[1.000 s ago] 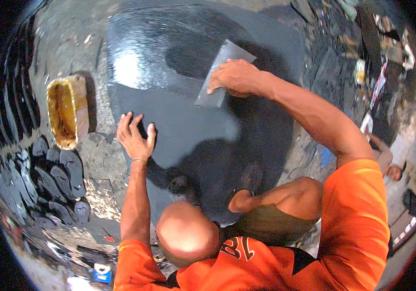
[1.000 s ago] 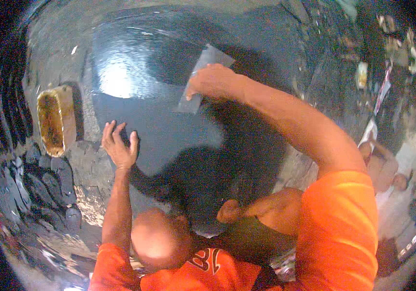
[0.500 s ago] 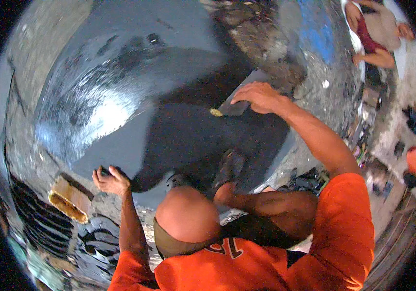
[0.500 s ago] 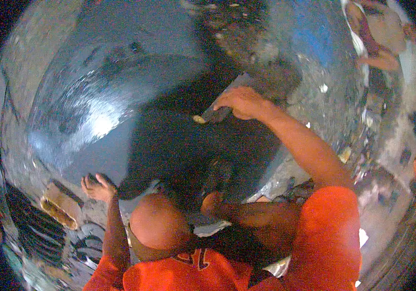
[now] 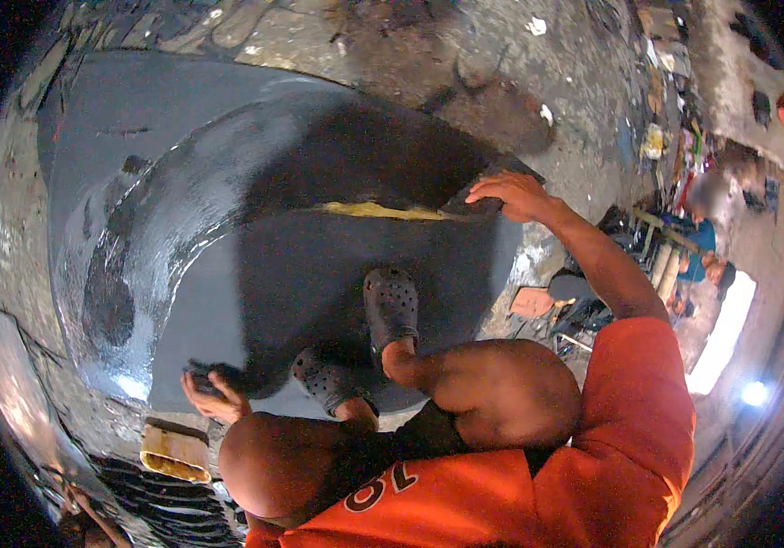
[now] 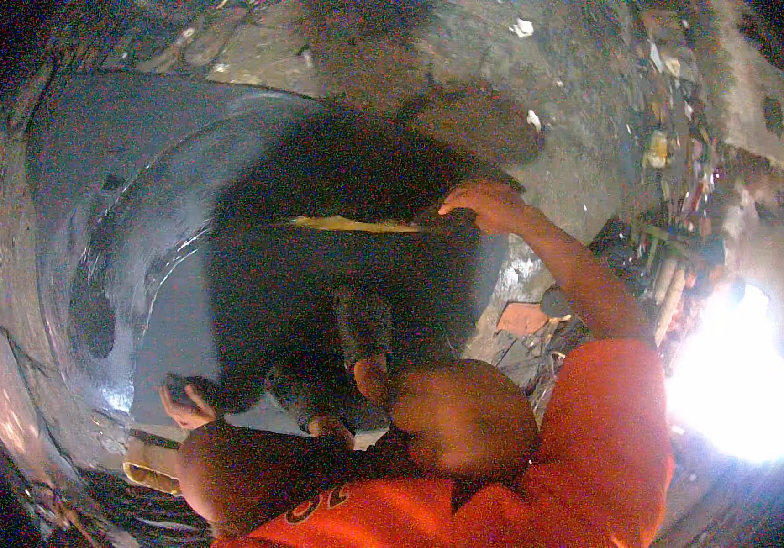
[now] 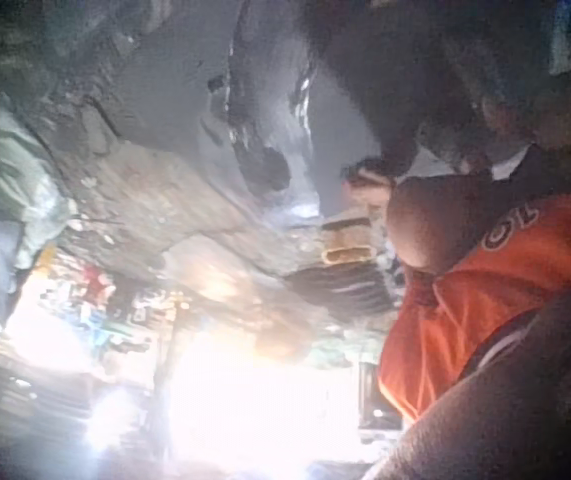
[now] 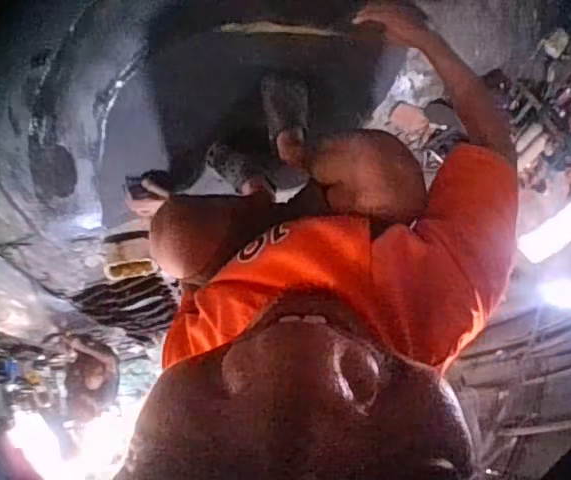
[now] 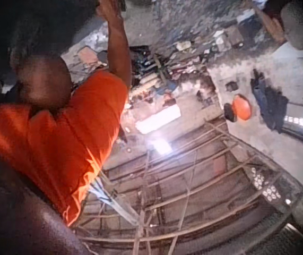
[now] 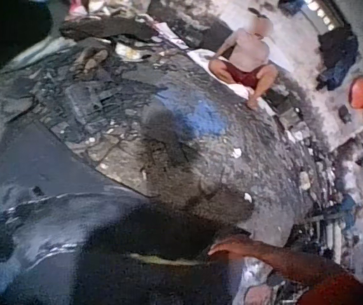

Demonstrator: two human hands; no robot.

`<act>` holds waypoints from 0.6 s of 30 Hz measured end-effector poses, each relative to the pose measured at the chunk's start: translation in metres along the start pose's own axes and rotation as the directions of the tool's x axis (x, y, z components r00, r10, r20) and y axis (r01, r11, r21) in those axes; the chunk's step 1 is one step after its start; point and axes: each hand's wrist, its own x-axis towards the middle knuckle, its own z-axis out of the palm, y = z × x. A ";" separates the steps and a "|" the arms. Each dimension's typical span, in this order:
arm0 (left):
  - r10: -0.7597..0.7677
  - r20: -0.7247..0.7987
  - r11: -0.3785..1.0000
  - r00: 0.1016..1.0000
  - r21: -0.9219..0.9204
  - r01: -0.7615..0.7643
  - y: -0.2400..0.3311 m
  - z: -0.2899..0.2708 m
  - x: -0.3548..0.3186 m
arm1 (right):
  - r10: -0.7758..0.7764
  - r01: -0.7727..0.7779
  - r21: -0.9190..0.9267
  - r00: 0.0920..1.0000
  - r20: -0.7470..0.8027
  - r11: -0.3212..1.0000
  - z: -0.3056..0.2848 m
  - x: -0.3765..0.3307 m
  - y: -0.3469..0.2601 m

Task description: The person applies a yellow adhesive to a large black rubber sheet using a brush, then pours more adhesive from a container. The person also handles and arranges flip-flops on the floor.

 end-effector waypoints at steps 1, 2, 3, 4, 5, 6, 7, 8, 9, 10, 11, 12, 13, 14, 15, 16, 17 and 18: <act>0.229 0.057 0.967 0.972 -0.126 -0.221 0.023 -0.001 0.009 | 0.119 -0.120 0.043 0.992 0.035 0.992 0.006 -0.019 0.010; 0.340 0.175 0.937 0.924 -0.145 -0.318 0.042 0.004 0.017 | 0.234 -0.240 0.083 0.969 0.074 0.967 0.013 -0.038 0.020; 0.453 0.295 0.890 0.841 -0.204 -0.407 0.061 0.013 0.024 | 0.359 -0.373 0.129 0.925 0.120 0.919 0.023 -0.059 0.023; 0.523 0.359 0.851 0.773 -0.158 -0.502 0.065 0.016 0.028 | 0.394 -0.372 0.218 0.916 -0.069 0.902 0.016 -0.064 0.019; 0.578 0.425 0.798 0.696 -0.117 -0.591 0.065 0.017 0.033 | 0.470 -0.417 0.277 0.867 -0.164 0.865 0.009 -0.066 0.017; 0.606 0.466 0.771 0.644 -0.147 -0.619 0.066 0.018 0.039 | 0.561 -0.471 0.342 0.791 -0.244 0.813 0.004 -0.075 0.014; 0.630 0.503 0.745 0.591 -0.176 -0.644 0.066 0.016 0.046 | 0.643 -0.512 0.408 0.699 -0.313 0.755 0.002 -0.084 0.010; 0.650 0.530 0.722 0.545 -0.205 -0.661 0.068 0.019 0.051 | 0.659 -0.529 0.417 0.698 -0.281 0.739 -0.002 -0.091 0.006; 0.665 0.537 0.702 0.519 -0.212 -0.680 0.067 0.019 0.053 | 0.675 -0.519 0.454 0.668 -0.312 0.724 0.013 -0.098 0.011; 0.681 0.543 0.681 0.491 -0.224 -0.697 0.065 0.021 0.055 | 0.693 -0.511 0.488 0.634 -0.342 0.708 0.039 -0.104 0.021; 0.695 0.551 0.661 0.462 -0.236 -0.712 0.061 0.022 0.056 | 0.712 -0.501 0.521 0.599 -0.367 0.691 0.067 -0.108 0.029; 0.700 0.559 0.639 0.444 -0.213 -0.739 0.054 0.026 0.054 | 0.704 -0.503 0.507 0.609 -0.367 0.700 0.093 -0.109 0.034; 0.714 0.546 0.625 0.438 -0.215 -0.750 0.052 0.029 0.054 | 0.740 -0.512 0.541 0.541 -0.400 0.667 0.121 -0.106 0.037; 0.725 0.525 0.616 0.446 -0.204 -0.761 0.053 0.027 0.053 | 0.761 -0.505 0.572 0.475 -0.441 0.647 0.144 -0.093 0.038; 0.732 0.512 0.607 0.449 -0.192 -0.771 0.051 0.028 0.053 | 0.782 -0.496 0.605 0.410 -0.469 0.623 0.152 -0.079 0.033; 0.753 0.465 0.594 0.465 -0.176 -0.785 0.050 0.031 0.051 | 0.802 -0.436 0.678 0.407 -0.438 0.592 0.151 -0.072 0.033; 0.747 0.470 0.597 0.470 -0.163 -0.786 0.049 0.033 0.051 | 0.818 -0.374 0.743 0.407 -0.407 0.555 0.147 -0.065 0.035; 0.736 0.481 0.603 0.476 -0.147 -0.784 0.048 0.032 0.050 | 0.832 -0.312 0.802 0.415 -0.368 0.510 0.144 -0.060 0.036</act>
